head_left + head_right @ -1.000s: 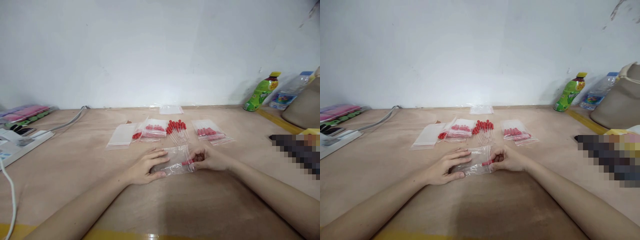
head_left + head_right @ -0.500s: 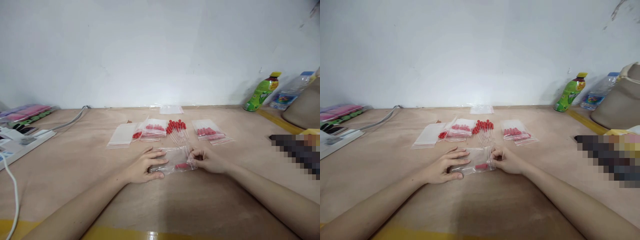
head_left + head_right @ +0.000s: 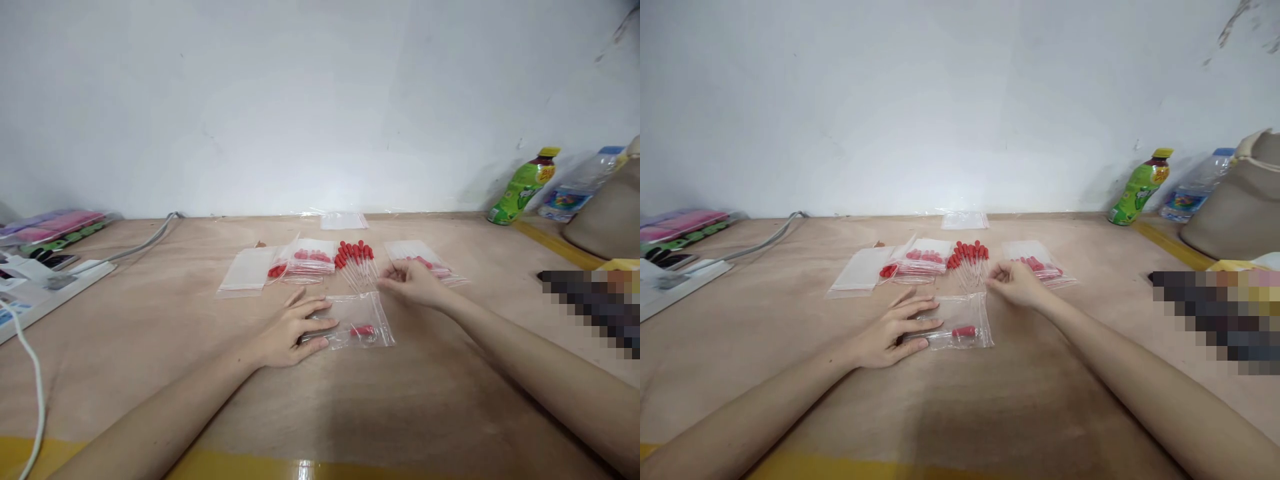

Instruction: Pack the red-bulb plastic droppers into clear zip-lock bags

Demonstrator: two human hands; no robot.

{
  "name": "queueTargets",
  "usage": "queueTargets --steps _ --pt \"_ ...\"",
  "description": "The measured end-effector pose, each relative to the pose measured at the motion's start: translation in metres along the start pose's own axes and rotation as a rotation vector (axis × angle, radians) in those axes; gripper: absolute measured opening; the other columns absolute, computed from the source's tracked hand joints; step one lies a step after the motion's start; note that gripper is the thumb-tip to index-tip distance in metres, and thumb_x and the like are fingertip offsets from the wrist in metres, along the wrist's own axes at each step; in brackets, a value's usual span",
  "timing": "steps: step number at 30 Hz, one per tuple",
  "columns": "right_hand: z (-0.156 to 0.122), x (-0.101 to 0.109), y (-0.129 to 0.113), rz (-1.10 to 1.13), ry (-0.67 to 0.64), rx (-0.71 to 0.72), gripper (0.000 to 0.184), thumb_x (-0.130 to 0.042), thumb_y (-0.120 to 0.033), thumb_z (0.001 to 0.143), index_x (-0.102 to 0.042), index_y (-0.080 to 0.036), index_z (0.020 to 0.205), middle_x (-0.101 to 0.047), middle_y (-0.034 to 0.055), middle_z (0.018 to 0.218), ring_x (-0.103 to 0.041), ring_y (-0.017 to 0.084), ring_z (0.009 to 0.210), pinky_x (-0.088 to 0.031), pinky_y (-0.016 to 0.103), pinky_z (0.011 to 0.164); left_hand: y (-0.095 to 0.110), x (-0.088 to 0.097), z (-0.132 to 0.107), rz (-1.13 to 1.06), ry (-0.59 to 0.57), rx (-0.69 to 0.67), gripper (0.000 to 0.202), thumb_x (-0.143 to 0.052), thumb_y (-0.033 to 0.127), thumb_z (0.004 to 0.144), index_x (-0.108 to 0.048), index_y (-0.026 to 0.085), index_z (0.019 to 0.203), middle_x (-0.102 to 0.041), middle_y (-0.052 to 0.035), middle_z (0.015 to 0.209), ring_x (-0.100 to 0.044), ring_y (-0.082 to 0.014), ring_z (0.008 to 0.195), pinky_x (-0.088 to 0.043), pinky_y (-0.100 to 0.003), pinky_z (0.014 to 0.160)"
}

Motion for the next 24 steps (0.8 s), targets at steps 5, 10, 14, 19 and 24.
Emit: queueTargets --steps 5,10,14,19,24 --pt "0.054 0.024 0.005 -0.275 0.343 -0.076 0.031 -0.06 -0.03 0.07 -0.062 -0.015 0.097 -0.064 0.0044 0.073 -0.059 0.018 0.074 -0.042 0.029 0.071 0.002 -0.003 0.0 -0.008 -0.015 -0.026 0.042 -0.047 0.035 0.088 -0.045 0.026 0.129 -0.036 -0.0059 0.139 -0.026 -0.0227 0.131 -0.01 -0.047 0.109" --pt "0.083 0.015 0.017 -0.258 0.373 -0.111 0.024 -0.057 -0.029 0.071 -0.065 -0.013 0.087 -0.066 0.0099 0.083 -0.059 0.022 0.085 -0.042 0.032 0.078 -0.002 -0.008 0.0 -0.019 -0.092 0.062 0.043 -0.044 0.041 0.089 -0.042 0.029 0.13 -0.033 -0.0052 0.141 -0.03 -0.0227 0.13 -0.012 -0.05 0.108" --pt "0.088 0.014 0.025 -0.197 0.406 -0.128 0.015 -0.057 -0.028 0.069 -0.063 -0.015 0.074 -0.066 0.0082 0.079 -0.06 0.021 0.079 -0.043 0.031 0.073 -0.002 -0.005 0.001 -0.021 -0.079 0.094 0.044 -0.047 0.045 0.086 -0.044 0.03 0.128 -0.034 -0.0057 0.14 -0.031 -0.0242 0.129 -0.013 -0.051 0.107" --pt "0.071 0.028 0.018 -0.045 0.479 -0.06 0.025 -0.047 -0.033 0.078 -0.05 -0.016 0.096 -0.064 0.0041 0.075 -0.059 0.014 0.066 -0.045 0.026 0.061 -0.007 -0.007 0.002 -0.036 -0.084 0.134 0.05 -0.049 0.049 0.084 -0.041 0.031 0.13 -0.033 -0.006 0.141 -0.03 -0.0255 0.129 -0.011 -0.053 0.106" --pt "0.021 0.047 0.011 0.335 0.547 0.084 0.035 -0.051 -0.042 0.077 -0.037 -0.023 0.102 -0.056 -0.0046 0.067 -0.046 0.008 0.042 -0.037 0.021 0.038 -0.009 -0.008 0.002 -0.04 -0.089 0.141 0.051 -0.048 0.05 0.084 -0.041 0.031 0.13 -0.03 -0.006 0.142 -0.028 -0.0259 0.13 -0.008 -0.054 0.107"
Point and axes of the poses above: each hand's wrist, its own z-axis towards the middle knuckle, its own x-axis out of the back of the hand, y = z × x, the point moved 9 cm from there along z, towards the middle knuckle
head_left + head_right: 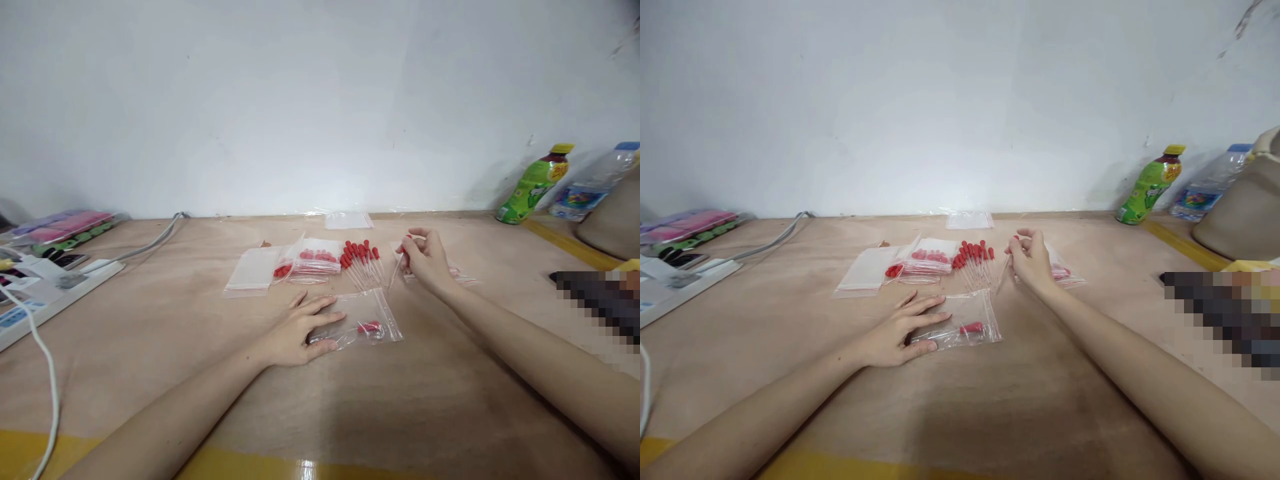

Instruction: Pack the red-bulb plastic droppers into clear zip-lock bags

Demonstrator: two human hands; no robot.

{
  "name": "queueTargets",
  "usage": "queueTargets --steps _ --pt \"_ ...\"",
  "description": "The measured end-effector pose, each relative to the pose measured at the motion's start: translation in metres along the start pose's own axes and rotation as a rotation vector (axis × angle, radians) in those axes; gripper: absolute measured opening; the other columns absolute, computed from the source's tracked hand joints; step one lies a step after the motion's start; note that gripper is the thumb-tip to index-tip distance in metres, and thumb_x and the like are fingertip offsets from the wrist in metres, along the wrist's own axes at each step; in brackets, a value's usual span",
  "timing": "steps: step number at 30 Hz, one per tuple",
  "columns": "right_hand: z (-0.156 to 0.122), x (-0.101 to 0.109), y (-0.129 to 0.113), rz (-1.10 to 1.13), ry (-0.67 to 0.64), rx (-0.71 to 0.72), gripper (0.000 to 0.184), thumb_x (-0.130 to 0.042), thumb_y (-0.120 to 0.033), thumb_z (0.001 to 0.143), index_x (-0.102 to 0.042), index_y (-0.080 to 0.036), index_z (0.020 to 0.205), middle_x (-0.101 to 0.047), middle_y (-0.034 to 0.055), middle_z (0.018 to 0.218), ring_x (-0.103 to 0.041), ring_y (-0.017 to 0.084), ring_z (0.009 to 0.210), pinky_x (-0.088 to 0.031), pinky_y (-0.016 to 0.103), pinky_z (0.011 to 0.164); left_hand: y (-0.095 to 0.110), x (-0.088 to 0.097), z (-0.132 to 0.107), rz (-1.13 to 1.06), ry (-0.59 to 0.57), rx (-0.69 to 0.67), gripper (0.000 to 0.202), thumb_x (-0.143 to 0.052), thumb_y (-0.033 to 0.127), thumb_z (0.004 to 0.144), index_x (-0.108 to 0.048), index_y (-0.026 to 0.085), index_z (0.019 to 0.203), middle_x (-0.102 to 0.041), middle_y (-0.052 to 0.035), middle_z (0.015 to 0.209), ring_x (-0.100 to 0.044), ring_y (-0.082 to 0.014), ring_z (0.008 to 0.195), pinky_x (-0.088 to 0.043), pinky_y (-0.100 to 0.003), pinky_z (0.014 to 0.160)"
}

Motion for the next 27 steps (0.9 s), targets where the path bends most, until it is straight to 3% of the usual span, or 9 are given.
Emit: queueTargets --steps 5,12,21,25,27 --pt "-0.039 0.012 0.006 0.187 -0.008 -0.141 0.037 -0.059 -0.046 0.071 -0.04 -0.024 0.092 -0.055 -0.0049 0.067 -0.05 0.008 0.046 -0.042 0.021 0.04 -0.001 0.0 -0.001 0.008 -0.004 -0.003 0.05 -0.046 0.05 0.085 -0.039 0.031 0.131 -0.03 -0.0058 0.142 -0.027 -0.0248 0.131 -0.008 -0.053 0.107" --pt "-0.076 -0.008 0.015 0.434 -0.182 -0.323 0.039 -0.067 -0.042 0.065 -0.042 -0.024 0.088 -0.058 -0.0047 0.071 -0.06 0.012 0.058 -0.05 0.028 0.057 -0.001 0.0 0.0 0.008 -0.01 0.002 0.055 -0.045 0.052 0.085 -0.033 0.03 0.134 -0.028 -0.0057 0.143 -0.026 -0.0243 0.131 -0.007 -0.053 0.107" --pt "-0.083 -0.006 0.016 0.499 -0.26 -0.334 0.031 -0.065 -0.037 0.07 -0.045 -0.023 0.089 -0.06 -0.004 0.073 -0.061 0.01 0.06 -0.048 0.024 0.055 -0.002 0.001 -0.001 0.004 -0.02 0.021 0.058 -0.047 0.052 0.084 -0.031 0.03 0.135 -0.028 -0.0051 0.143 -0.026 -0.0238 0.132 -0.006 -0.052 0.108" --pt "-0.084 -0.007 0.019 0.455 -0.279 -0.37 0.031 -0.066 -0.038 0.069 -0.045 -0.023 0.086 -0.061 -0.0031 0.075 -0.061 0.012 0.065 -0.05 0.029 0.065 -0.002 0.001 -0.001 0.019 -0.022 0.017 0.057 -0.046 0.052 0.084 -0.031 0.03 0.135 -0.028 -0.0048 0.143 -0.026 -0.0235 0.132 -0.006 -0.052 0.108" --pt "-0.087 -0.012 0.02 0.362 -0.362 -0.38 0.031 -0.067 -0.04 0.068 -0.047 -0.022 0.084 -0.061 -0.0017 0.077 -0.061 0.013 0.07 -0.049 0.031 0.069 -0.002 0.001 -0.001 0.021 -0.018 0.013 0.057 -0.046 0.052 0.084 -0.031 0.031 0.135 -0.028 -0.0047 0.143 -0.026 -0.0238 0.131 -0.007 -0.052 0.108"
Point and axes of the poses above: each hand's wrist, its own z-axis towards the middle knuckle, its own x-axis out of the back of the hand, y = z × x, the point moved 9 cm from there along z, towards the middle knuckle
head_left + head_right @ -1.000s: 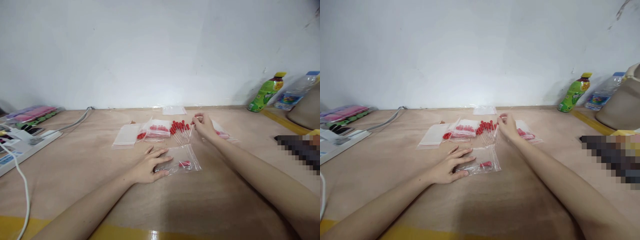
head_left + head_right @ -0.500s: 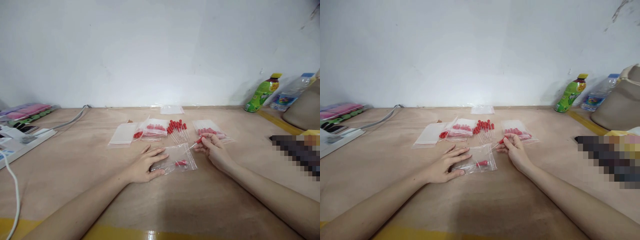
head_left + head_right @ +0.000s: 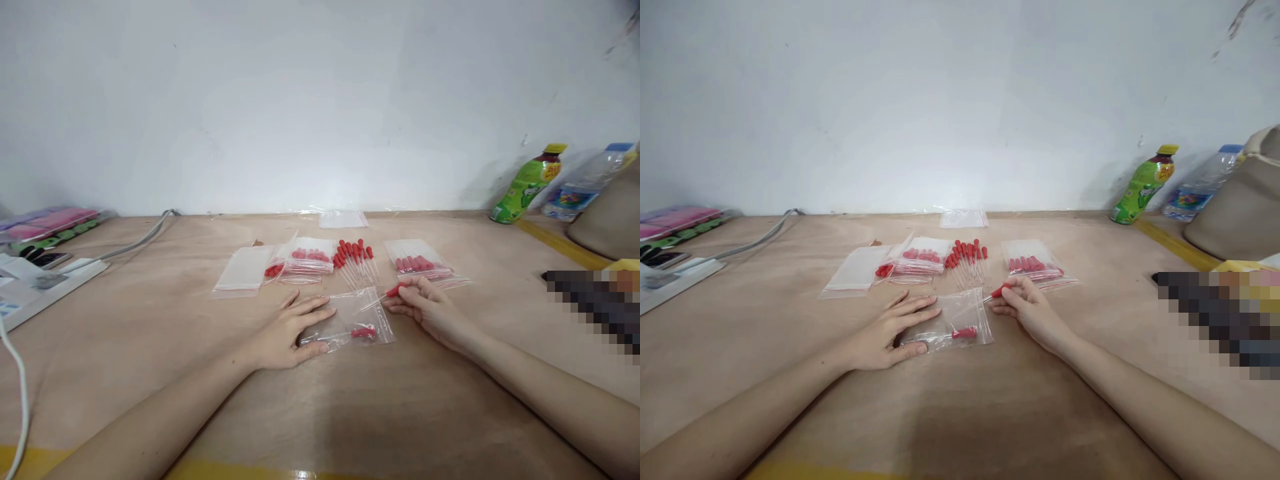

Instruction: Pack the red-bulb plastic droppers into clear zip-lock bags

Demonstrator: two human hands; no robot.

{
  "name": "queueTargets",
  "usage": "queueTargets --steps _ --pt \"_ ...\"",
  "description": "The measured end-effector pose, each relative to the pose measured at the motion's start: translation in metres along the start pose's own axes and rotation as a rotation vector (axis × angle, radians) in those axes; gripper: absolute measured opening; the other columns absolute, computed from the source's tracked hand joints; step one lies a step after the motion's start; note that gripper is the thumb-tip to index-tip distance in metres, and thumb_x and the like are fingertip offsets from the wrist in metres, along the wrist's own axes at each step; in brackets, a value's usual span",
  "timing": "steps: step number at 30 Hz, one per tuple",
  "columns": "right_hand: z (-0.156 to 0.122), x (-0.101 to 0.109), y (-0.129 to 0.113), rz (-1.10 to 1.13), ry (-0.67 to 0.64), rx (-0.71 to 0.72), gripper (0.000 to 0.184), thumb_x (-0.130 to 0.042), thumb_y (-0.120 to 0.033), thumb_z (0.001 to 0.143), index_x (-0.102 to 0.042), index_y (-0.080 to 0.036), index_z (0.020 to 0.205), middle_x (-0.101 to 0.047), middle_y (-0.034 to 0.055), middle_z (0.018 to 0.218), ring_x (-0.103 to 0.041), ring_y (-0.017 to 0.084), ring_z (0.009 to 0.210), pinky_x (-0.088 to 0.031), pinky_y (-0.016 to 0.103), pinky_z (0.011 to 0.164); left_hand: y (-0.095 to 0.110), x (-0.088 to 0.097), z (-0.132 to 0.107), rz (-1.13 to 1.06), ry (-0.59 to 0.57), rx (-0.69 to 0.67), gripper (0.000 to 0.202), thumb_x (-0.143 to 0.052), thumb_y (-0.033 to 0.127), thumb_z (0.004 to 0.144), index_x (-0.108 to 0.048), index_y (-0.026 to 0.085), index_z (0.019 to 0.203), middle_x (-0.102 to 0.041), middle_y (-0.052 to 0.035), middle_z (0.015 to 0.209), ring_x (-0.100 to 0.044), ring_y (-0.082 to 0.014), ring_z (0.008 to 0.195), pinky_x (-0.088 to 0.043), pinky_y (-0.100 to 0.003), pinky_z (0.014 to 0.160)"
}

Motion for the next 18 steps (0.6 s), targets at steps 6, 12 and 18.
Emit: queueTargets --steps 6,12,18 --pt "-0.003 -0.021 -0.003 -0.544 -0.19 0.115 0.025 -0.064 -0.04 0.069 -0.058 -0.018 0.078 -0.054 -0.0009 0.067 -0.05 0.011 0.06 -0.042 0.026 0.055 0.0 -0.001 0.0 0.002 0.005 -0.005 0.058 -0.046 0.052 0.084 -0.031 0.03 0.136 -0.029 -0.0048 0.143 -0.026 -0.0238 0.131 -0.008 -0.052 0.108" --pt "0.0 -0.026 -0.008 -0.726 -0.23 0.134 0.018 -0.061 -0.034 0.07 -0.062 -0.017 0.074 -0.049 -0.0014 0.064 -0.043 0.009 0.055 -0.035 0.023 0.05 0.001 0.0 -0.001 -0.009 0.013 -0.011 0.058 -0.046 0.053 0.084 -0.031 0.03 0.136 -0.029 -0.005 0.143 -0.026 -0.0239 0.131 -0.008 -0.052 0.108" --pt "0.0 -0.038 -0.014 -0.747 -0.256 0.231 0.021 -0.062 -0.038 0.071 -0.067 -0.018 0.072 -0.051 0.0004 0.068 -0.042 0.009 0.057 -0.034 0.023 0.051 0.001 0.0 0.0 -0.007 0.027 -0.018 0.058 -0.045 0.053 0.084 -0.03 0.031 0.136 -0.029 -0.0044 0.143 -0.026 -0.0243 0.131 -0.008 -0.052 0.108"
Point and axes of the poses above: each hand's wrist, its own z-axis towards the middle knuckle, its own x-axis out of the back of the hand, y = z × x, the point moved 9 cm from there along z, towards the middle knuckle
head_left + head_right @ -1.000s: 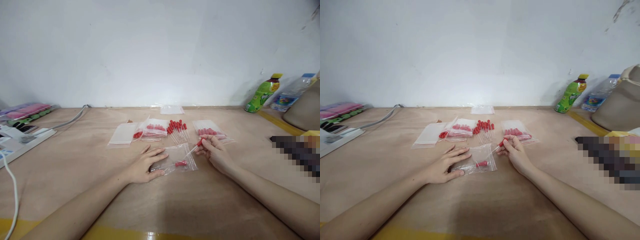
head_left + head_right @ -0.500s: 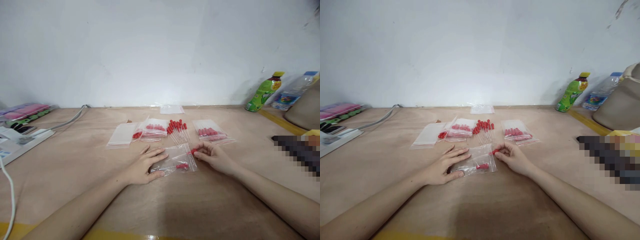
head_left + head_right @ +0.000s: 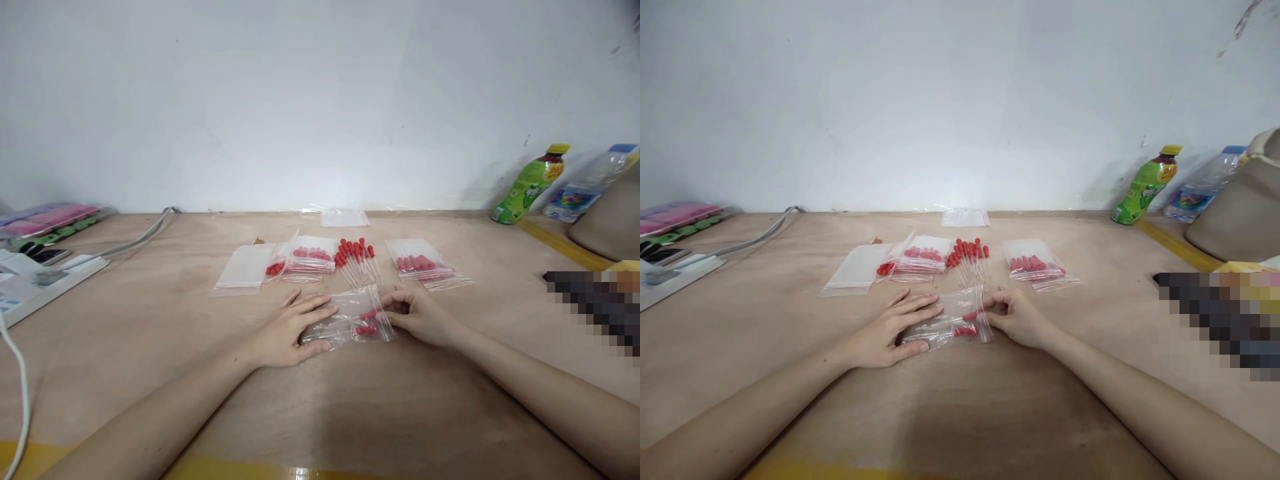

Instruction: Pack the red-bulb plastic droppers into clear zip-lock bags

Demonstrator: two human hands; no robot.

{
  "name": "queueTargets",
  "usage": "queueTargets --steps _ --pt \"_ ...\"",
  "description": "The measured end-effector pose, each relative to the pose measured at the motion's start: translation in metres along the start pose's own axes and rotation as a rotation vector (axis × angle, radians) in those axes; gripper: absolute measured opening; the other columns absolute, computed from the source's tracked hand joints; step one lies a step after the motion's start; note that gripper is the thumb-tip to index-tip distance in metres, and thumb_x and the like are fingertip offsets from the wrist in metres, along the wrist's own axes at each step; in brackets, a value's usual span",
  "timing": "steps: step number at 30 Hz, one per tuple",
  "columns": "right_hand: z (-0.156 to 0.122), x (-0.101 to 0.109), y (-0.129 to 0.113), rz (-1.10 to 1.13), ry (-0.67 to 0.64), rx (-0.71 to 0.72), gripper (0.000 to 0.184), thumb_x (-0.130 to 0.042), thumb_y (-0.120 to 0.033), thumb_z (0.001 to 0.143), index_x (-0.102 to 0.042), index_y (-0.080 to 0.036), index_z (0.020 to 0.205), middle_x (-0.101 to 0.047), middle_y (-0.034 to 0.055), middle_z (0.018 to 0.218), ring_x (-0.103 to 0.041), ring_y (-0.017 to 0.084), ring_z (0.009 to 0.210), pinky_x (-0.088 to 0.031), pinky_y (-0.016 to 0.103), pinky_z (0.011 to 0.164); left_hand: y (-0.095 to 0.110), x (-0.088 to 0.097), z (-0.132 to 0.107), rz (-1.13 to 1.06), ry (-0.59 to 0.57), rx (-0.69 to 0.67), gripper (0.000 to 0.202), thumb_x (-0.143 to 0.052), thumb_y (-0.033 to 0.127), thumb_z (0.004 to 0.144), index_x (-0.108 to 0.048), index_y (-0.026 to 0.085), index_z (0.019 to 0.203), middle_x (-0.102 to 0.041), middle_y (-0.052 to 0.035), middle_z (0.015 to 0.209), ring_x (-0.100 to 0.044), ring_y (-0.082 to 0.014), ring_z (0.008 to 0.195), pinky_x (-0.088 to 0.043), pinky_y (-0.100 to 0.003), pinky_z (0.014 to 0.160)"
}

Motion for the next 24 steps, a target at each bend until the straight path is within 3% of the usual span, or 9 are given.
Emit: queueTargets --steps 4,9,11,16,18,20,24 --pt "0.001 -0.008 0.001 0.049 0.052 -0.067 0.025 -0.064 -0.041 0.067 -0.066 -0.017 0.067 -0.053 0.0007 0.065 -0.044 0.01 0.054 -0.034 0.023 0.048 0.001 0.0 0.0 0.004 0.009 -0.003 0.058 -0.045 0.053 0.085 -0.029 0.031 0.136 -0.029 -0.004 0.143 -0.027 -0.0248 0.131 -0.008 -0.053 0.107" --pt "-0.002 -0.014 -0.016 -0.019 -0.065 0.039 0.026 -0.054 -0.037 0.076 -0.063 -0.017 0.06 -0.054 0.001 0.063 -0.048 0.012 0.059 -0.038 0.024 0.055 0.001 0.0 0.0 0.016 -0.006 0.009 0.056 -0.045 0.053 0.085 -0.033 0.032 0.135 -0.029 -0.0051 0.143 -0.026 -0.0242 0.131 -0.009 -0.052 0.107" --pt "0.002 -0.007 -0.011 -0.052 -0.088 0.011 0.026 -0.052 -0.036 0.076 -0.063 -0.017 0.065 -0.056 0.0004 0.06 -0.048 0.011 0.056 -0.038 0.024 0.053 0.003 0.0 0.0 0.023 -0.021 0.001 0.052 -0.044 0.053 0.085 -0.035 0.034 0.133 -0.028 -0.0045 0.143 -0.026 -0.024 0.131 -0.009 -0.053 0.107" --pt "0.043 0.048 0.014 -0.31 0.204 -0.16 0.014 -0.054 -0.026 0.072 -0.063 -0.016 0.076 -0.064 0.0031 0.072 -0.055 0.014 0.065 -0.04 0.023 0.059 0.005 0.001 0.0 0.02 -0.031 -0.018 0.043 -0.041 0.049 0.089 -0.038 0.038 0.13 -0.028 -0.0028 0.143 -0.025 -0.0243 0.132 -0.009 -0.054 0.106" --pt "0.064 0.061 0.022 -0.443 0.258 -0.219 0.015 -0.053 -0.024 0.072 -0.062 -0.016 0.081 -0.065 0.0044 0.076 -0.057 0.015 0.069 -0.04 0.024 0.061 0.005 0.0 -0.001 0.025 -0.033 -0.015 0.041 -0.039 0.047 0.09 -0.039 0.037 0.129 -0.028 -0.003 0.143 -0.025 -0.0236 0.132 -0.009 -0.054 0.106" --pt "0.084 0.065 0.03 -0.541 0.258 -0.287 0.019 -0.053 -0.023 0.072 -0.062 -0.013 0.087 -0.066 0.0079 0.079 -0.058 0.017 0.074 -0.04 0.025 0.064 0.004 -0.001 -0.001 0.034 -0.035 -0.012 0.039 -0.038 0.046 0.091 -0.041 0.036 0.129 -0.028 -0.0031 0.143 -0.025 -0.0229 0.132 -0.008 -0.053 0.106" --pt "0.107 0.054 0.039 -0.579 0.203 -0.341 0.012 -0.058 -0.024 0.07 -0.062 -0.013 0.067 -0.063 0.0113 0.067 -0.059 0.022 0.07 -0.039 0.028 0.06 0.002 -0.002 -0.001 0.035 -0.03 -0.006 0.037 -0.037 0.044 0.091 -0.042 0.037 0.128 -0.027 -0.0026 0.144 -0.025 -0.0221 0.132 -0.008 -0.053 0.106"
Point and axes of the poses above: each hand's wrist, its own z-axis towards the middle knuckle, its own x-axis out of the back of the hand, y = z × x, the point moved 9 cm from there along z, towards the middle knuckle
